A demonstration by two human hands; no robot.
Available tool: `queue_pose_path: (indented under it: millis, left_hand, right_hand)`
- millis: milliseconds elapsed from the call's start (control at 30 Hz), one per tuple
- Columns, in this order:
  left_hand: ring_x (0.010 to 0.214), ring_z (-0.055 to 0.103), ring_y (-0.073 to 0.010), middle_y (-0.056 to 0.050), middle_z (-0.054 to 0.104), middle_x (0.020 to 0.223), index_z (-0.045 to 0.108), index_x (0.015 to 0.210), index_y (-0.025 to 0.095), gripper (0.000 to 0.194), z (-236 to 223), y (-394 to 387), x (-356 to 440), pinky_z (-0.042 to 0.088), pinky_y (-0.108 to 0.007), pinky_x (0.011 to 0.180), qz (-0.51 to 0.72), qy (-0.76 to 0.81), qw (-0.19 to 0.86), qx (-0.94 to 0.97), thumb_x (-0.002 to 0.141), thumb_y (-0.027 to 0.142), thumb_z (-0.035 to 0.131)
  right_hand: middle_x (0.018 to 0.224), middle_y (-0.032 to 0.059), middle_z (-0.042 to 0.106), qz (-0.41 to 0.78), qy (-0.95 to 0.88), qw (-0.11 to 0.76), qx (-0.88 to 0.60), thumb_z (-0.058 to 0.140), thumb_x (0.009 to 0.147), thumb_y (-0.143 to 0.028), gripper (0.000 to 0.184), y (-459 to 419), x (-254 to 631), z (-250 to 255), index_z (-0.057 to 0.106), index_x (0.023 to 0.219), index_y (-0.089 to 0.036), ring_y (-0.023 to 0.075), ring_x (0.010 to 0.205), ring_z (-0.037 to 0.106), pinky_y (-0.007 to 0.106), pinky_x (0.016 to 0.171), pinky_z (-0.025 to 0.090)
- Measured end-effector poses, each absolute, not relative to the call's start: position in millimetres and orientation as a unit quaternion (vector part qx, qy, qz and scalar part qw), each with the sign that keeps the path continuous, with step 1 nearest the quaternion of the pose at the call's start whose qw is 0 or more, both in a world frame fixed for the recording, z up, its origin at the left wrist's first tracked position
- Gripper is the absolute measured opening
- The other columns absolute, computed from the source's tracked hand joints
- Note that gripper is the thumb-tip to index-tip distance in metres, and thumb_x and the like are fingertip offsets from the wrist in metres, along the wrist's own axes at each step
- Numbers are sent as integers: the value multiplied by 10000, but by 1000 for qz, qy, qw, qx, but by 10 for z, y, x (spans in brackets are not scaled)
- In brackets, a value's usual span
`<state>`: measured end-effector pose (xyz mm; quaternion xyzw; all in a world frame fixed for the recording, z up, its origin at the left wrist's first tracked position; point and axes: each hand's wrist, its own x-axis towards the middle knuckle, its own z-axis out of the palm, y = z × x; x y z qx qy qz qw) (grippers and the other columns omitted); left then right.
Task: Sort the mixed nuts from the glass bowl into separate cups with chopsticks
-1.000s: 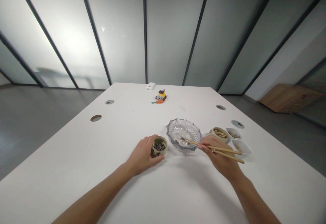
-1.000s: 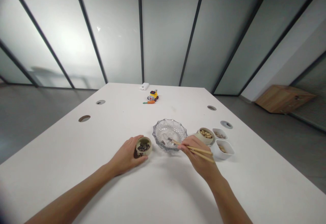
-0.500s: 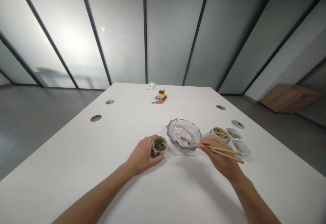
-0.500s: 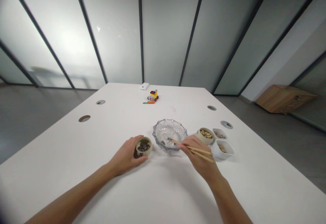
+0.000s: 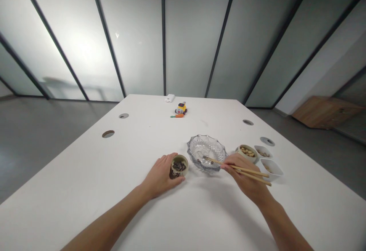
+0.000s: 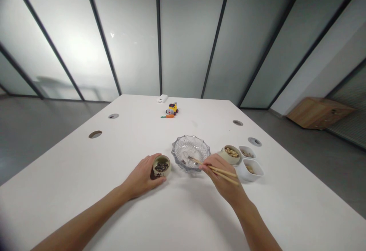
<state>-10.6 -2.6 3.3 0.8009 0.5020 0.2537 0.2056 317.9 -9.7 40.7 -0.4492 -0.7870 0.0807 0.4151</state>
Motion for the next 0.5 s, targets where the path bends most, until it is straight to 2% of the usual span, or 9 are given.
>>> queue_pose_path:
  millis: [200, 500]
  left_hand:
    - [1228, 667, -379, -142, 710, 1361, 565, 1437, 251, 662, 20, -23, -103, 531, -553, 1066, 259, 502, 205, 800, 846, 362, 841]
    - [1205, 673, -378, -132, 717, 1338, 566, 1428, 255, 662, 45, -31, -102, 538, -540, 1057, 254, 505, 202, 800, 838, 357, 848]
  right_hand:
    - [828, 25, 729, 74, -797, 413, -434, 624, 1076, -458, 304, -101, 3176, 415, 712, 858, -265, 205, 775, 700, 335, 715, 570]
    - [811, 28, 736, 65, -792, 420, -438, 623, 1074, -476, 325, -102, 3167, 437, 719, 847, -265, 205, 753, 700, 334, 705, 577]
